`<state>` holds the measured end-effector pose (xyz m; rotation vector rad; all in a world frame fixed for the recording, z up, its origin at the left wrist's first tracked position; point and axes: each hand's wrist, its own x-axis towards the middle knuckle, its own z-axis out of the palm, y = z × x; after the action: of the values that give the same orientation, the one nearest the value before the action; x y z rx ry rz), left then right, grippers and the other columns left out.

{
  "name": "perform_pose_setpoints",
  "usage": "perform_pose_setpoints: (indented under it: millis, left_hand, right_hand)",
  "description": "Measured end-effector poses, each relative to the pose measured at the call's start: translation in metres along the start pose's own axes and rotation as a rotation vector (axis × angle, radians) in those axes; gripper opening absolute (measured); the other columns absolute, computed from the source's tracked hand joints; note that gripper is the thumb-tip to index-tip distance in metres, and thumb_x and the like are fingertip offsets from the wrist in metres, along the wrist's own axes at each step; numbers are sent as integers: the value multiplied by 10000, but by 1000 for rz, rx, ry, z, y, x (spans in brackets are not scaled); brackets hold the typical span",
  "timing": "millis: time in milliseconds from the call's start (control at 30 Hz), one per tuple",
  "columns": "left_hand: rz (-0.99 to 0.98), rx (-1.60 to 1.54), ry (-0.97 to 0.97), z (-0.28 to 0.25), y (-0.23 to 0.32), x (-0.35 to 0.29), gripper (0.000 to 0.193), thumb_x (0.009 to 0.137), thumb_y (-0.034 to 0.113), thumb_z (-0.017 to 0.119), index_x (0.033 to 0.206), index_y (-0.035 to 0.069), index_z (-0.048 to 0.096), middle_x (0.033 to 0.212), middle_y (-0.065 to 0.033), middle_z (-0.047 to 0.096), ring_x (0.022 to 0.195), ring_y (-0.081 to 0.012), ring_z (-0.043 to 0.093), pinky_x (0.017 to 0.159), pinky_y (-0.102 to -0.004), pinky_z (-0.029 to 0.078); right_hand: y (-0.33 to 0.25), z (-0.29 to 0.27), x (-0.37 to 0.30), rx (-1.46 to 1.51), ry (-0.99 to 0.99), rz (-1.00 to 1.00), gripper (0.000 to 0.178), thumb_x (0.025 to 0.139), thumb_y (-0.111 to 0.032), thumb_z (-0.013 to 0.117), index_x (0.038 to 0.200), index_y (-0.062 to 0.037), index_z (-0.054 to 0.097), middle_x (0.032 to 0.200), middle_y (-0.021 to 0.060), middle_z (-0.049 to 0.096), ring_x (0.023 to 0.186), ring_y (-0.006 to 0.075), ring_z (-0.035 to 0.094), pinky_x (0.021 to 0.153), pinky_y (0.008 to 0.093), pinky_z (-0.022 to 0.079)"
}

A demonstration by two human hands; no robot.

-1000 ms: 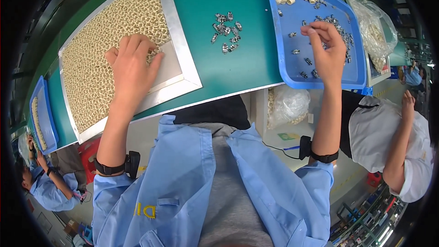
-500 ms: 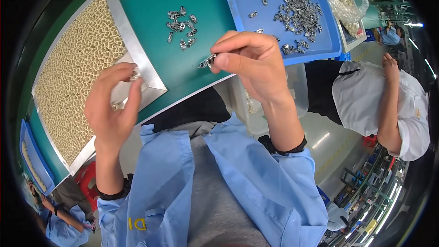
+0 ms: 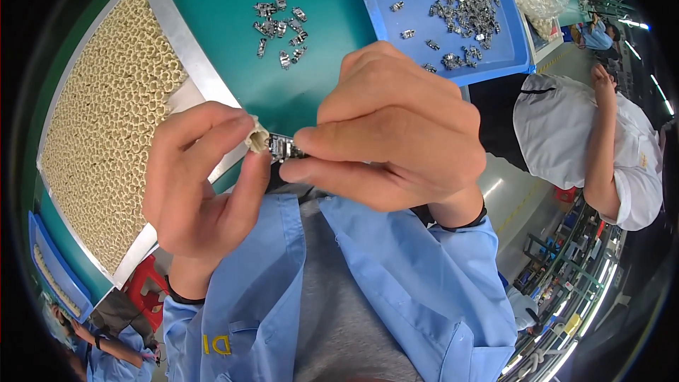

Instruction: The person assembles components by hand by picking up a white plastic housing and a metal connector, fitting the connector into the housing, and placing the assembled unit into a blue tray. This process is repeated after moving loose housings and connectors on the work surface and reaching into a plastic bag.

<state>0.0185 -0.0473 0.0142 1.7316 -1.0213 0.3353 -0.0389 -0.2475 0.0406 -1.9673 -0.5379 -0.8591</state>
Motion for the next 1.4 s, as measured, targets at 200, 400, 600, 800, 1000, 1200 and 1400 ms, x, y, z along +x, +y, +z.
perform_pose_setpoints:
  millis: [200, 400, 600, 800, 1000, 1200, 1400]
  left_hand:
    - [16, 39, -12, 1, 4, 1, 364, 696, -89, 797, 1042, -55, 690, 985, -197, 686, 830, -287, 691, 667, -336, 552]
    - [85, 94, -23, 6, 6, 1, 376, 685, -99, 791, 1044, -53, 690, 976, -192, 682, 810, -288, 682, 667, -348, 553]
    - [135, 147, -75, 10, 7, 3, 389, 689, -99, 794, 1062, -66, 689, 988, -195, 683, 798, -298, 682, 675, -357, 554]
    - [-84, 56, -40, 22, -14, -3, 314, 776, -84, 767, 1079, -55, 688, 1024, -179, 696, 878, -292, 685, 756, -347, 549]
    - [-286, -49, -57, 28, -29, -16, 235, 861, -57, 727, 1089, -31, 679, 1058, -161, 708, 942, -243, 681, 810, -325, 536]
    - [-299, -84, -76, 25, -32, -15, 210, 884, -45, 709, 1090, -26, 671, 1056, -154, 712, 936, -220, 683, 816, -318, 534]
    - [-305, -49, -86, 20, -32, -17, 200, 886, -45, 708, 1082, -24, 674, 1039, -154, 712, 920, -222, 687, 816, -316, 536]
  right_hand:
    - [0, 2, -1, -25, -14, -15, 243, 629, -101, 890, 773, -36, 706, 728, 60, 626, 620, 217, 607, 530, 332, 414]
    - [0, 0, -3, -92, -48, -43, 218, 641, -95, 857, 765, -49, 683, 741, 47, 599, 624, 208, 593, 542, 327, 416]
    - [0, 1, -14, -278, -122, -75, 218, 713, -135, 829, 861, -37, 702, 800, 34, 623, 671, 191, 612, 605, 325, 456]
    - [8, 21, -33, -415, -48, 13, 331, 826, -169, 797, 1110, -12, 730, 883, 48, 705, 734, 196, 669, 675, 323, 510]
    - [117, -68, -19, -579, -139, 314, 324, 902, -170, 704, 1207, -62, 723, 989, 131, 720, 853, 299, 702, 803, 395, 552]
    - [210, -113, 5, -805, -259, 348, 336, 898, -167, 654, 1218, -89, 717, 1044, 164, 685, 960, 347, 670, 866, 436, 538]
    - [220, -114, 9, -936, -343, 356, 279, 895, -224, 703, 1138, -91, 746, 1006, 115, 725, 878, 303, 707, 809, 415, 566]
